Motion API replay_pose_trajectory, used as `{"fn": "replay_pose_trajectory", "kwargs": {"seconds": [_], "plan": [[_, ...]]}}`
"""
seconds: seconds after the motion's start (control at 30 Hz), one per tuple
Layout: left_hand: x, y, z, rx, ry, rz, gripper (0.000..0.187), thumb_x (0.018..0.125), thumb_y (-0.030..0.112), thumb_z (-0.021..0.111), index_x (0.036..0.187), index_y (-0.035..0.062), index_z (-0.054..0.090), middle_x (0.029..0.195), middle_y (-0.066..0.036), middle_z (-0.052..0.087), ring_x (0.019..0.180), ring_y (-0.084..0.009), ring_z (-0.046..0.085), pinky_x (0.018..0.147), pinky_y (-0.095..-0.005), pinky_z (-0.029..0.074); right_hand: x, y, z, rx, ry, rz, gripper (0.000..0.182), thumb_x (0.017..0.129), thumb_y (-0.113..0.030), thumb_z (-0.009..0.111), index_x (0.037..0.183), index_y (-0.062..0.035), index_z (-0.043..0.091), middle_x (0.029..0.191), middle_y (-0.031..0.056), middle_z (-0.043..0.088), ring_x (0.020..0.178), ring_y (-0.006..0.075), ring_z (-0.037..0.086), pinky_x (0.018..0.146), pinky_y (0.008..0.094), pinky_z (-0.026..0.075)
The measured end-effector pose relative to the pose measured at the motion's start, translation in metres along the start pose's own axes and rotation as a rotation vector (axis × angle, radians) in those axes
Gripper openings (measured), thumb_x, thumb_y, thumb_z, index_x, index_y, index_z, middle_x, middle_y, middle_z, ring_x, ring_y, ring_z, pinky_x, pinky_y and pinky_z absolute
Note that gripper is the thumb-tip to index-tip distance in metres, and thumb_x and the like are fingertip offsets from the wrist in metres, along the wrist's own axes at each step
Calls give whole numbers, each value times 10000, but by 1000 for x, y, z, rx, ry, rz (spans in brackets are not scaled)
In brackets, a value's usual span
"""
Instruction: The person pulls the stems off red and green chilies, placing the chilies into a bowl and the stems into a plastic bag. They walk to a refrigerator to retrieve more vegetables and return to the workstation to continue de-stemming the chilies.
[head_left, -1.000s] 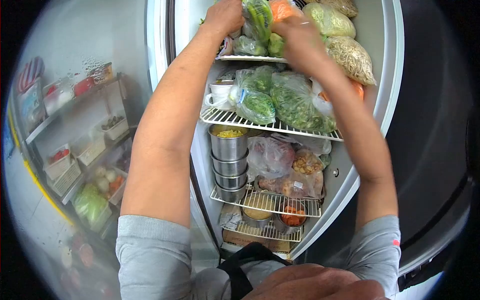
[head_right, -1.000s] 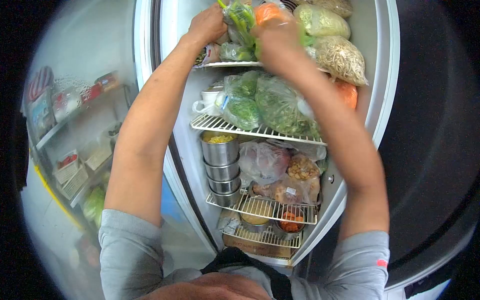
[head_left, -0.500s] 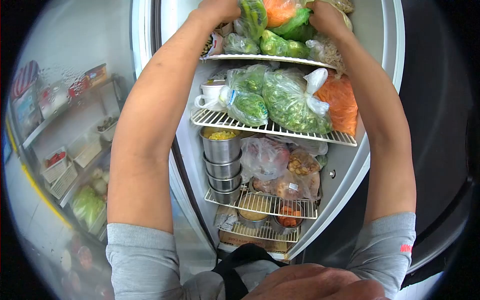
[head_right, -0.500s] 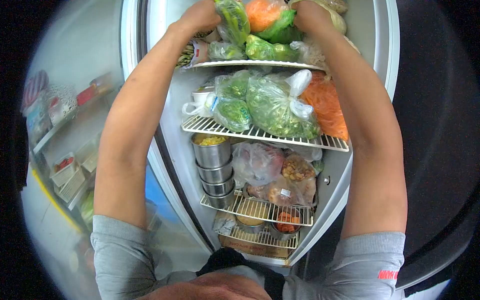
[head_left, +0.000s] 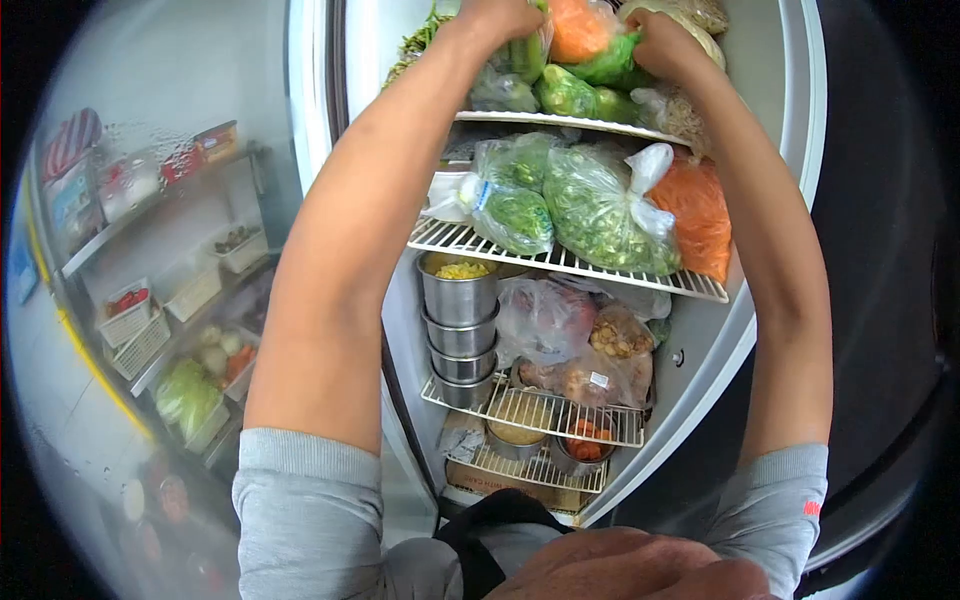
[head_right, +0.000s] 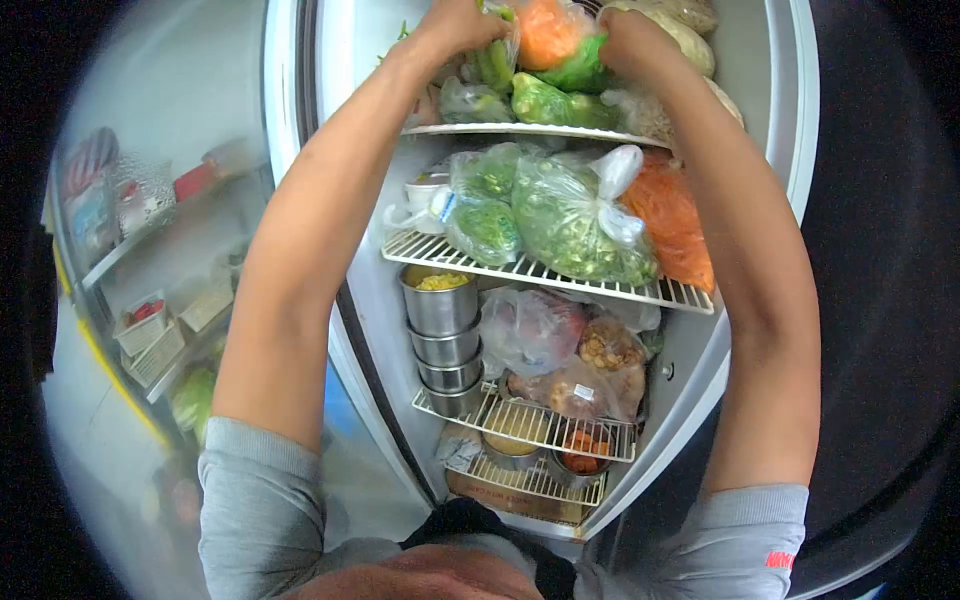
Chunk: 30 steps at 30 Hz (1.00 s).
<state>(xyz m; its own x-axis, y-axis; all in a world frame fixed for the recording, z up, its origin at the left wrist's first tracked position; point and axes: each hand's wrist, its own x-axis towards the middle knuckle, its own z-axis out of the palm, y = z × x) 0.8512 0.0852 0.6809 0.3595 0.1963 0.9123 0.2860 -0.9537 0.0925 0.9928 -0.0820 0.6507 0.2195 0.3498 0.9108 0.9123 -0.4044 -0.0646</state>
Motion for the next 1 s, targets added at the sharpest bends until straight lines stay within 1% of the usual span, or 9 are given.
{"fn": "replay_pose_trajectory", "kwargs": {"seconds": [0.2, 0.27, 0.33, 0.37, 0.4, 0.47, 0.6, 0.9, 1.0], "plan": [[27, -25, 21, 122, -161, 105, 616, 672, 380, 737, 1114, -13, 563, 1030, -261, 613, 939, -362, 611, 799, -392, 495, -33, -45, 28, 150, 405, -701, 411, 715, -101, 610, 1125, -85, 587, 1147, 164, 557, 1070, 337, 525, 900, 412, 433], [21, -29, 20, 215, -192, 122, 616, 661, 386, 749, 1109, 2, 570, 1033, -250, 618, 947, -352, 610, 798, -390, 494, -40, -55, 38, 7, -97, -632, 444, 714, -147, 640, 1148, -88, 574, 1174, 157, 535, 1096, 335, 505, 922, 406, 420], [5, -20, -6, 111, -356, 191, 617, 627, 384, 787, 1090, 30, 585, 1024, -220, 632, 952, -323, 608, 795, -383, 492, -34, -53, 44, -60, -211, -569, 504, 693, -205, 685, 1172, -108, 562, 1192, 126, 521, 1142, 310, 475, 956, 409, 392], [20, -19, -12, 91, -597, 691, 589, 619, 332, 801, 1086, 44, 587, 1012, -196, 643, 954, -303, 605, 797, -380, 489, -34, -57, 40, -107, -215, -554, 519, 684, -224, 698, 1174, -119, 563, 1191, 107, 522, 1155, 298, 466, 969, 405, 376], [23, -28, -16, 101, -598, 685, 589, 619, 332, 801, 1086, 44, 587, 1012, -196, 643, 954, -303, 605, 797, -380, 489, -34, -58, 38, -151, -218, -534, 535, 675, -243, 711, 1176, -130, 564, 1190, 89, 522, 1168, 285, 457, 982, 402, 360], [6, -24, -47, 194, -513, 310, 527, 635, 245, 775, 1087, 46, 589, 1001, -191, 646, 936, -300, 609, 803, -381, 484, -30, -50, 45, -114, -237, -529, 537, 675, -290, 714, 1173, -153, 568, 1216, 63, 521, 1229, 277, 411, 1021, 429, 307], [21, -49, -32, 91, -47, 122, 397, 715, 114, 634, 1098, 26, 580, 989, -243, 625, 960, -367, 594, 819, -417, 471, -35, -39, 66, -122, -57, -589, 509, 686, -355, 651, 1159, -178, 593, 1243, 123, 530, 1274, 302, 374, 1053, 423, 259], [37, -48, -6, -113, 688, 367, 131, 720, 51, 550, 818, -28, 584, 860, -275, 584, 870, -438, 554, 781, -477, 443, -34, -43, 75, -1, -107, -467, 564, 686, -326, 647, 1213, -154, 544, 1303, 123, 497, 1332, 284, 302, 1099, 439, 132], [29, -36, -4, -47, 486, 374, 150, 703, 35, 553, 823, -25, 619, 924, -288, 591, 921, -414, 566, 786, -469, 453, -33, -45, 80, 20, 43, -531, 641, 677, -404, 676, 1239, -133, 528, 1300, 151, 486, 1328, 291, 305, 1088, 458, 143]]}}
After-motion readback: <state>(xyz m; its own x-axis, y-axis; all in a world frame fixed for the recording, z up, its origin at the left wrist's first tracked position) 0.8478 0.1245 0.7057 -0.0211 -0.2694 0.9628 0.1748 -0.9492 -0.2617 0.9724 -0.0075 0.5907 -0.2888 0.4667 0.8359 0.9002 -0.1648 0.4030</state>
